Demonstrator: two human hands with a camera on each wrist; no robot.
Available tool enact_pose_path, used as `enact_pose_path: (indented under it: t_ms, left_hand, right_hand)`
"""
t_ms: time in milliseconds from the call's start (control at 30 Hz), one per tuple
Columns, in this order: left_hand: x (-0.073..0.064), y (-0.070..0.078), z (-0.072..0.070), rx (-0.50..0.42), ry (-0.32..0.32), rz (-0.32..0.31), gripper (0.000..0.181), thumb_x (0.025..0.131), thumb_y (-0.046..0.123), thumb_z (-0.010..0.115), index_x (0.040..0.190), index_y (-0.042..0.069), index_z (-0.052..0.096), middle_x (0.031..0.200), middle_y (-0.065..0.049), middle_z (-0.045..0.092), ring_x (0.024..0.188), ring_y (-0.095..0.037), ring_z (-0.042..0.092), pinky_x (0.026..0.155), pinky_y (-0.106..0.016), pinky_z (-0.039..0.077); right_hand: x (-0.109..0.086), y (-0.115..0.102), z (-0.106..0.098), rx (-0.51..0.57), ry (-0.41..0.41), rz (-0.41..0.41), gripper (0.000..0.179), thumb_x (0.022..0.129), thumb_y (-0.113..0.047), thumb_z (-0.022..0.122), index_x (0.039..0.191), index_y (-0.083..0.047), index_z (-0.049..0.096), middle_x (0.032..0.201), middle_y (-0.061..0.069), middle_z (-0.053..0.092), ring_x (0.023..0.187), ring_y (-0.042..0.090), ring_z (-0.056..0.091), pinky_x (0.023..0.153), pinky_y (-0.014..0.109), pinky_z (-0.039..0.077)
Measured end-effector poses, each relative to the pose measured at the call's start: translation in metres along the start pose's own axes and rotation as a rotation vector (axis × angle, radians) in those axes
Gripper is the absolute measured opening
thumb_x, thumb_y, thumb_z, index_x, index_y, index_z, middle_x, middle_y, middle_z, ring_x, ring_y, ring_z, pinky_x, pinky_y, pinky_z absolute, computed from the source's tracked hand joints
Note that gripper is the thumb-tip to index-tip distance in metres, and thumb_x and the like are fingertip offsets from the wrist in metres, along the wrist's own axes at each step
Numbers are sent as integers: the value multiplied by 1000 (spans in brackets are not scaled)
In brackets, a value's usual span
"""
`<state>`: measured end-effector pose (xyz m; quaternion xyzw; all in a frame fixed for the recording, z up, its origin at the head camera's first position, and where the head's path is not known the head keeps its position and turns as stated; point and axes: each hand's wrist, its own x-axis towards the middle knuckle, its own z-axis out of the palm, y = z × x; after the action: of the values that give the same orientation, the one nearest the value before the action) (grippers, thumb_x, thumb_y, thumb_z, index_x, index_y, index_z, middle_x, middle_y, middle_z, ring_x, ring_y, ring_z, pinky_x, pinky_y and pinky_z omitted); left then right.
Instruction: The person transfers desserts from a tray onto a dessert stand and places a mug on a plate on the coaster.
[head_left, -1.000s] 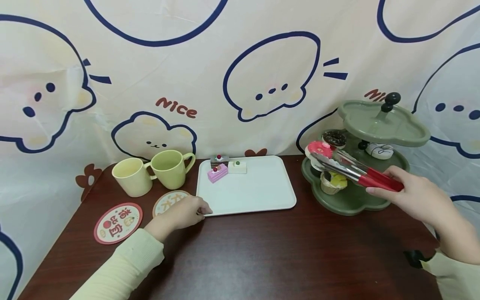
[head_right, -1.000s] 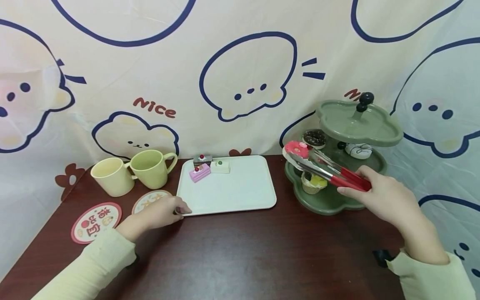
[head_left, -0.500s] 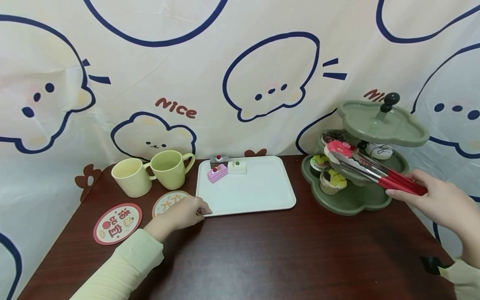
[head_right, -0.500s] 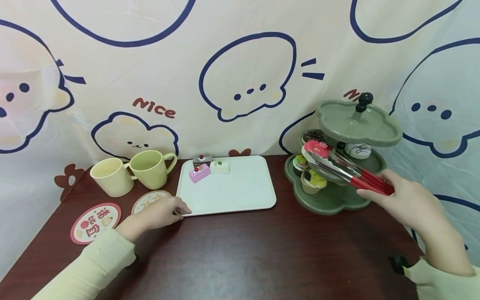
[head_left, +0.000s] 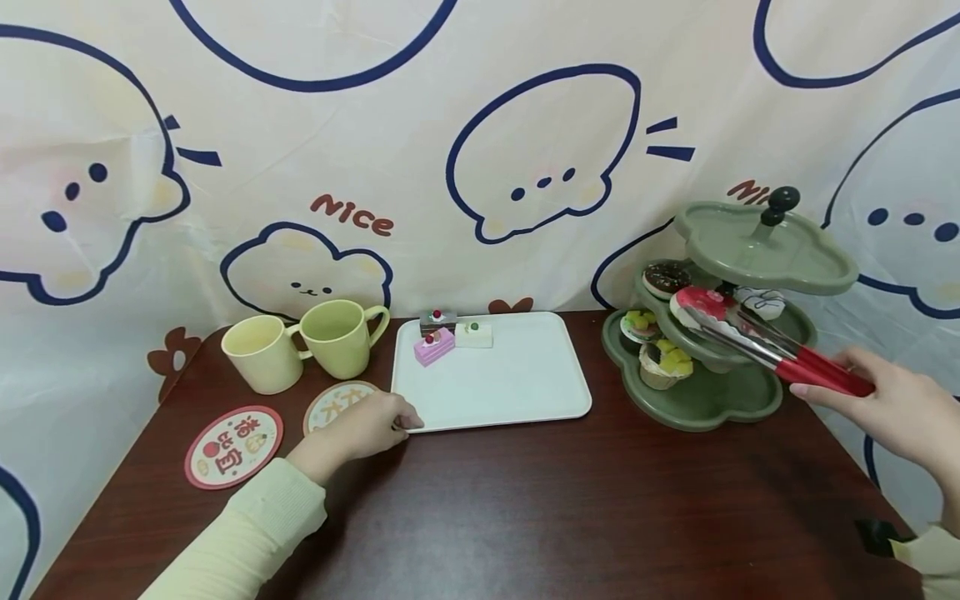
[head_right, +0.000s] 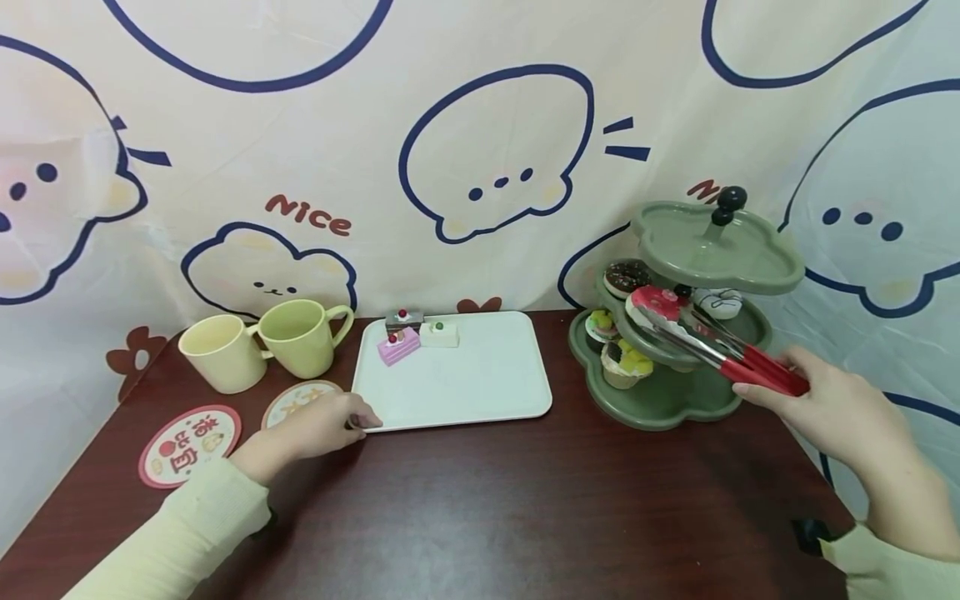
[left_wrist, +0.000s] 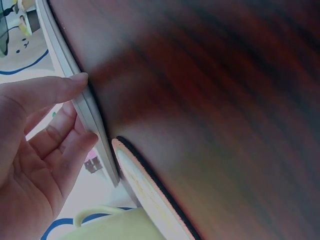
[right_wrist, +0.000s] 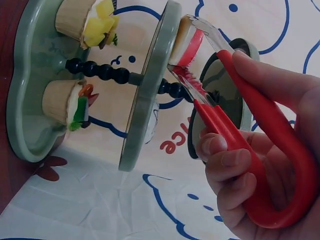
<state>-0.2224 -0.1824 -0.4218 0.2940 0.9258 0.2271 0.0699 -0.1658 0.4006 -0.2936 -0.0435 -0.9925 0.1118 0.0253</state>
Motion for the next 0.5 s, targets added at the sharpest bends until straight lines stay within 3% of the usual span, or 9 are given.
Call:
enact_pose_path:
  t_ms: [500]
  left_hand:
    - [0, 1, -1, -10, -12, -13, 24, 83, -11, 69, 96, 7, 80, 90, 1, 73, 86, -12, 66, 76, -34, 57]
  right_hand:
    - [5, 5, 3, -27, -40, 0, 78, 95, -57, 63, 115, 16, 41, 84, 30, 54, 71, 35, 51, 53, 36, 37]
